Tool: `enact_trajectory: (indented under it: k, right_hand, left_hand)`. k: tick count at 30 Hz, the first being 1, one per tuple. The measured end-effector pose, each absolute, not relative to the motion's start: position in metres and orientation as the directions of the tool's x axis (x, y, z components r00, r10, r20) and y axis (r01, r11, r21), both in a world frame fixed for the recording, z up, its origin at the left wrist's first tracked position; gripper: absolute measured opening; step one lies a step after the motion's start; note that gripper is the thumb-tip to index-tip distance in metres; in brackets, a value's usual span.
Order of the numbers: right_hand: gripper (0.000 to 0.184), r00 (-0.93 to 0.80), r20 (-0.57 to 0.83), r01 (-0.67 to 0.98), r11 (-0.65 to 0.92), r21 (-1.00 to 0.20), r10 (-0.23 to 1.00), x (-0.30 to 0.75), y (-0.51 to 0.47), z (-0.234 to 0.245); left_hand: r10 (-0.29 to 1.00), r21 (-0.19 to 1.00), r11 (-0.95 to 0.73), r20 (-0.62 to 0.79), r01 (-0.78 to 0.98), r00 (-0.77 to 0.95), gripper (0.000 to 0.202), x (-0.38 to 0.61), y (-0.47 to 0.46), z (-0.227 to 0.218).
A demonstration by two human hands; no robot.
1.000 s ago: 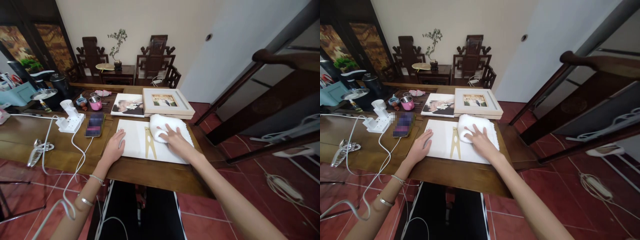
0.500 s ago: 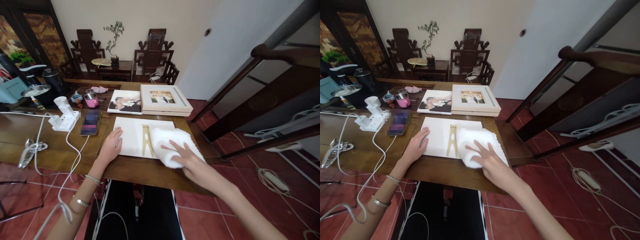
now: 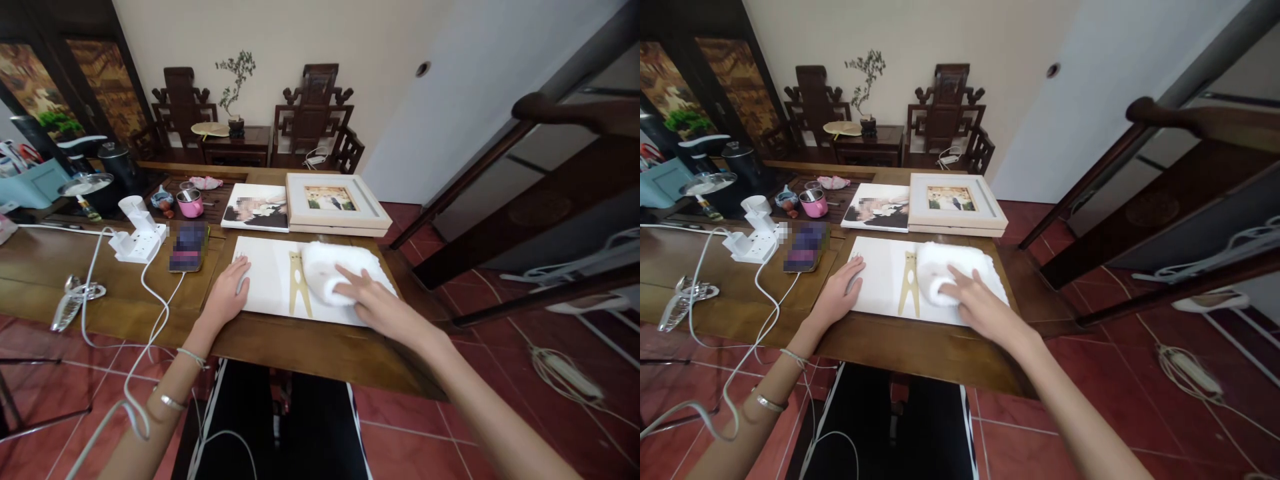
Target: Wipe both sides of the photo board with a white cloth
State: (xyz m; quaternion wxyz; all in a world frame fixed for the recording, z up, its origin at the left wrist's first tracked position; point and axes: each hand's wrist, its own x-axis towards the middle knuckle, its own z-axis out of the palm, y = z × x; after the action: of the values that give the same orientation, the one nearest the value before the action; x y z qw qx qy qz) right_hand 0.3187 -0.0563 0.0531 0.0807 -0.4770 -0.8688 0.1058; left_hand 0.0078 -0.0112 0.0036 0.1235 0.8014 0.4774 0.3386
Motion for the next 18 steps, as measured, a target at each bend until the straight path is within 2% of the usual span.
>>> enact_trajectory:
  k: [4, 8, 12, 18]
  right_hand:
    - [0.062, -0.57, -0.03, 0.789, 0.536, -0.3, 0.821, 0.319, -0.125, 0.067]
    - [0.064, -0.573, -0.084, 0.785, 0.516, -0.345, 0.816, 0.326, -0.147, 0.074]
    - [0.06, -0.556, -0.019, 0.772, 0.508, -0.382, 0.831, 0.329, -0.105, 0.061]
    - [0.062, -0.411, 0.075, 0.843, 0.41, -0.349, 0.909, 0.296, -0.01, 0.038]
  left_hand:
    - [0.851, 0.515, -0.511, 0.416, 0.688, 0.32, 0.038, 0.008, -0.011, 0.004]
    - [0.85, 0.511, -0.512, 0.415, 0.691, 0.323, 0.038, 0.009, -0.01, 0.003]
    - [0.851, 0.515, -0.511, 0.417, 0.688, 0.319, 0.037, 0.008, -0.01, 0.003]
    - [0.853, 0.526, -0.509, 0.416, 0.681, 0.316, 0.036, 0.007, -0.011, 0.005]
